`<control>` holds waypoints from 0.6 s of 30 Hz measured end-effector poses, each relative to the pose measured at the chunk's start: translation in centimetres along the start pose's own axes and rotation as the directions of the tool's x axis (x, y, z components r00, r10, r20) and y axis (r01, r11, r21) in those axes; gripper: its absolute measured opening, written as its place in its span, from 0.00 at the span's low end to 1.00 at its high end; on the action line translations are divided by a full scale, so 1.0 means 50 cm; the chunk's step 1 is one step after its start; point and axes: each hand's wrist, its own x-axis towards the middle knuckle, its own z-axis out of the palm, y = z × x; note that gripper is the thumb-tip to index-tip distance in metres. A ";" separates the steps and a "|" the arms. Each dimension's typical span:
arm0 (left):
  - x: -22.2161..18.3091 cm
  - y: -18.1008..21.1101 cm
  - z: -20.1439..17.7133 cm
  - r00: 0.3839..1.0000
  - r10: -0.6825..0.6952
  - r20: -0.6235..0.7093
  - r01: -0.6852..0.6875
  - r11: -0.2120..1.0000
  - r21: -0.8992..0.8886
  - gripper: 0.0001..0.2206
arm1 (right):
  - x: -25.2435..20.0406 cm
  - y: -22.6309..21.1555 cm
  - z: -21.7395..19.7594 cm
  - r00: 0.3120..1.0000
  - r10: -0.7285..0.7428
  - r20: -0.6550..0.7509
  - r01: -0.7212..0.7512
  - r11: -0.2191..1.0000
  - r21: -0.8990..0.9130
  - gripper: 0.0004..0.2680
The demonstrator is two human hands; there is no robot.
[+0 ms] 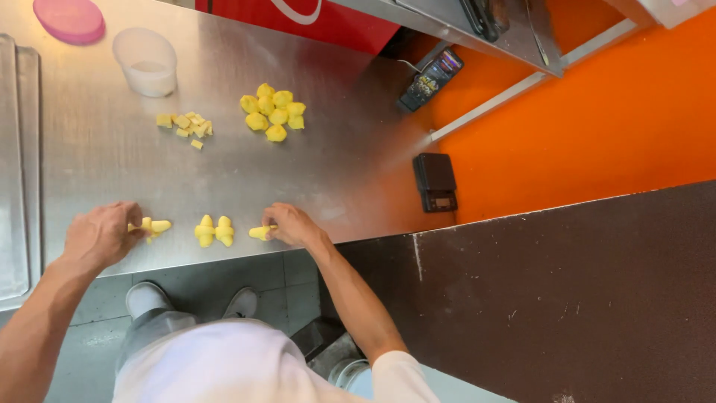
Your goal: Shaping and rolling small pieces of yellow dough into crescent shapes and brushing them with liquid on a metal table
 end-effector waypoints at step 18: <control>-0.033 0.002 0.096 0.988 0.154 0.025 -0.012 0.233 -0.972 0.24 | -0.042 -0.046 0.137 0.791 0.539 -0.289 -0.007 0.480 0.877 0.22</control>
